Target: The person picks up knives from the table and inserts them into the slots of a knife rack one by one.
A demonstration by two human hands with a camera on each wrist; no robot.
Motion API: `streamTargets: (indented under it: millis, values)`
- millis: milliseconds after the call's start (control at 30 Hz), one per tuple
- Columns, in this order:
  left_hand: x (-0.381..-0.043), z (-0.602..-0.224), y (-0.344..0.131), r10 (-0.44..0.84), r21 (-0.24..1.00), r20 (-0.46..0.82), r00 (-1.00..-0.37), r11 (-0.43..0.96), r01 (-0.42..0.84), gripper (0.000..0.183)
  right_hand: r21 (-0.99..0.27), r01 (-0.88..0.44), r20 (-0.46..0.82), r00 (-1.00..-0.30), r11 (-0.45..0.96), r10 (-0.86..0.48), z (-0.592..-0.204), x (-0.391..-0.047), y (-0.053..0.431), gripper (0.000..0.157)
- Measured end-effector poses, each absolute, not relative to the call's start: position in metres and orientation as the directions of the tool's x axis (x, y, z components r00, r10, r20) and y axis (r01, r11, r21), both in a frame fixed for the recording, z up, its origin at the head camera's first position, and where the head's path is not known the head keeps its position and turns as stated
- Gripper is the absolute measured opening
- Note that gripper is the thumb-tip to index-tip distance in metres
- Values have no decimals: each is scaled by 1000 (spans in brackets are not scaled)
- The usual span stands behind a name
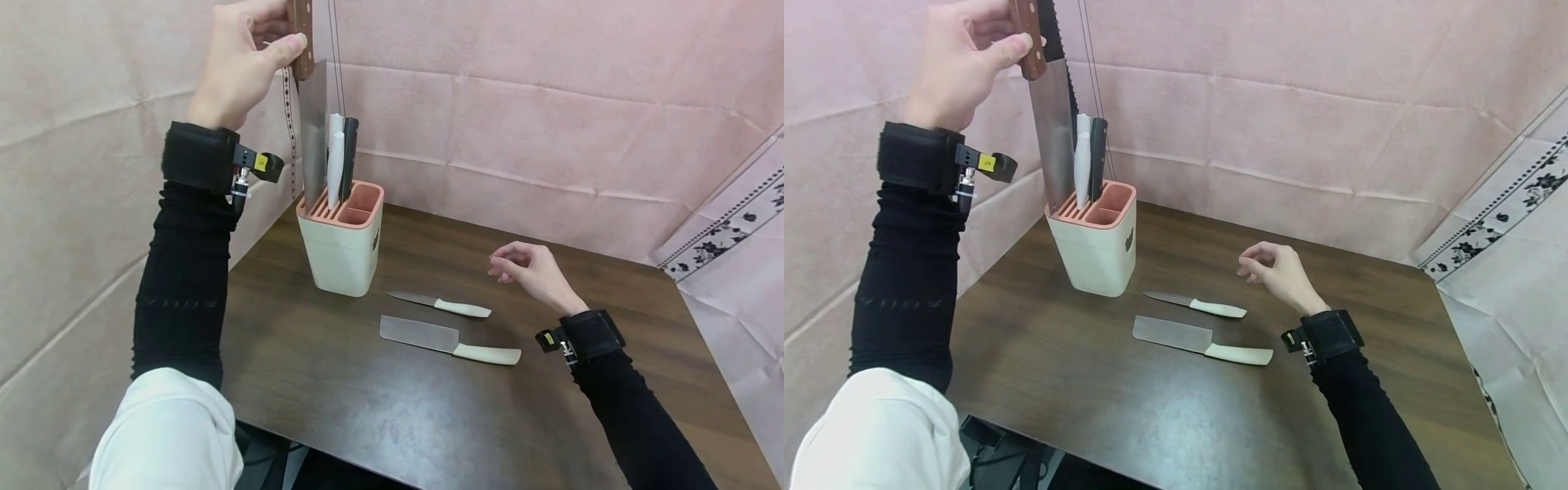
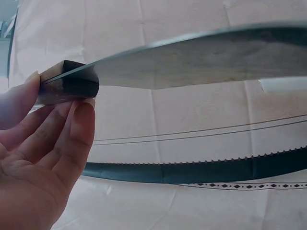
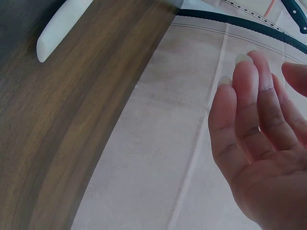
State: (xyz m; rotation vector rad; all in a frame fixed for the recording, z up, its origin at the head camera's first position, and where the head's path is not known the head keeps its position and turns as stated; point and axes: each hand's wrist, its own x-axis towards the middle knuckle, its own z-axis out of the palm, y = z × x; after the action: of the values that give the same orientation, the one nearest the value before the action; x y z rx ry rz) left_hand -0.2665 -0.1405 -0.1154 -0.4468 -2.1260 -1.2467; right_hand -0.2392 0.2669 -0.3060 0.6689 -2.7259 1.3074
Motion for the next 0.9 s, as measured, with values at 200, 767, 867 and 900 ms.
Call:
streamTargets:
  millis: [200,767,867,900]
  values:
    - [-279,-119,-139,-39,695,632,-774,471,543,34,-734,-387,218,-913,558,-346,-306,-238,272,14]
    - [-290,-132,-138,-80,740,574,-815,478,474,40,-759,-365,195,-917,539,-348,-327,-255,295,14]
    - [-291,-135,-138,-75,736,569,-819,490,467,40,-763,-367,195,-915,532,-352,-320,-247,291,13]
    - [-291,-136,-138,-72,736,565,-822,494,462,41,-764,-369,197,-915,530,-353,-318,-244,290,12]
